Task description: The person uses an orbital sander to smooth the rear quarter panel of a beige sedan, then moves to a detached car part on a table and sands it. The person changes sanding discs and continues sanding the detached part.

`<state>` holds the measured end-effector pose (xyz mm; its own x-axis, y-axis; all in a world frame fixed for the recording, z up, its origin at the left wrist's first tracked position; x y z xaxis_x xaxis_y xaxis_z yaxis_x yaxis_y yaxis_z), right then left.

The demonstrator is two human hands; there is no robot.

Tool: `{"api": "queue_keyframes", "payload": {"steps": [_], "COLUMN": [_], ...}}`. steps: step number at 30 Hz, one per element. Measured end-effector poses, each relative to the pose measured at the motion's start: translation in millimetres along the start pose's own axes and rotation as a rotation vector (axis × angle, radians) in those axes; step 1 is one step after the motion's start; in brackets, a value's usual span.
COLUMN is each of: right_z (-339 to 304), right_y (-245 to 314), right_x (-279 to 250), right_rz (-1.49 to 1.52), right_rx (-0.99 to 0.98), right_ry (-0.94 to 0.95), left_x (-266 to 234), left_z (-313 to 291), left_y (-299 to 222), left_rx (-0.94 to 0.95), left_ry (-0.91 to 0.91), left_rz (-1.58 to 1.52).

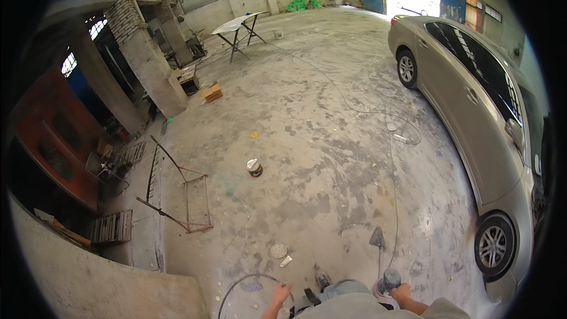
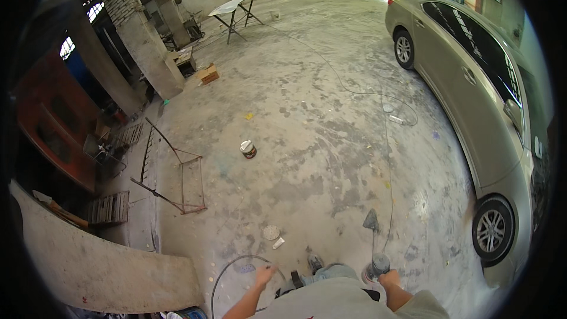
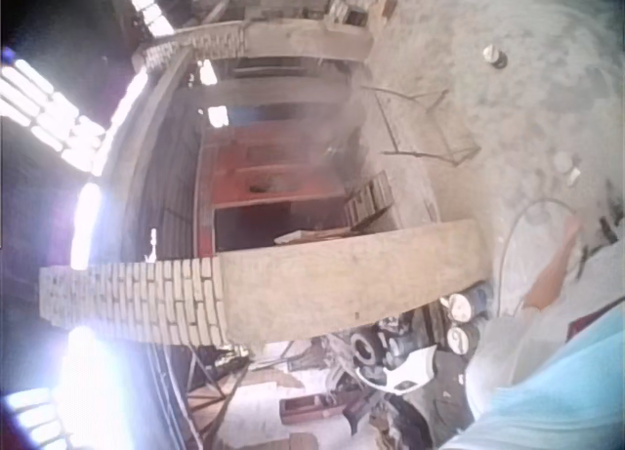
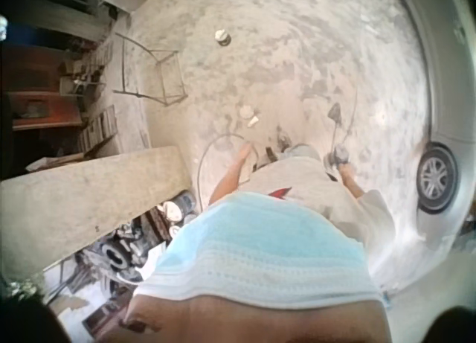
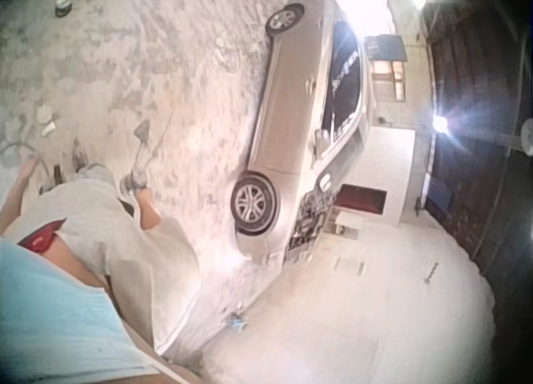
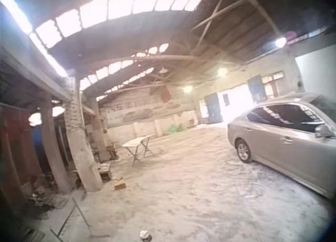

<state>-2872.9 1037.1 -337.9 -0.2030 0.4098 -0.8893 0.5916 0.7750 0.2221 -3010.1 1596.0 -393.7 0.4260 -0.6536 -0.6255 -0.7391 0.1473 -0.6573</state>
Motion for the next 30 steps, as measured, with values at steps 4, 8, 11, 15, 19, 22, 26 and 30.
{"api": "queue_keyframes", "payload": {"steps": [4,8,11,15,19,22,26,30], "right_z": [49.7,94.5,129.0,166.5,190.1,206.4,260.4,358.1], "right_y": [165.6,322.3,442.2,598.3,749.4,849.1,957.8,1062.8], "right_x": [-17.0,-31.0,-33.2,-49.2,-95.5,-126.3,-136.7,-137.5], "right_rz": [0.031,0.234,0.496,0.716,0.841,0.986,1.056,0.939], "right_rx": [-0.083,-0.196,-0.267,-0.307,-0.321,-0.324,-0.314,-0.368], "right_ry": [-0.159,-0.160,-0.160,-0.137,-0.130,-0.086,-0.216,-0.269], "left_x": [-17.7,1.8,43.5,93.3,120.0,129.4,145.5,177.8], "left_z": [99.7,193.3,270.1,368.3,467.9,545.4,649.8,749.1], "left_y": [-157.9,-282.5,-369.7,-503.2,-646.8,-736.6,-833.8,-932.3], "left_rx": [0.108,0.251,0.328,0.462,0.443,0.100,-0.019,-0.218], "left_ry": [0.013,0.080,0.225,0.398,0.530,0.779,0.924,1.023], "left_rz": [-0.031,-0.140,-0.165,-0.276,-0.252,-0.515,-0.532,-0.637]}}
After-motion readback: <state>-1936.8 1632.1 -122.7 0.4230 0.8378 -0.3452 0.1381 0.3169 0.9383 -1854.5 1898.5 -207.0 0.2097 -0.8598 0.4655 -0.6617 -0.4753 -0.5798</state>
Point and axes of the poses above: each hand's wrist, its own z-axis towards the middle knuckle, its own x-axis out of the palm, y = z × x, the point moved 2 cm from there along z, towards the middle knuckle, and after that the axes turned 14 degrees about -y, right-handed, at the moved point
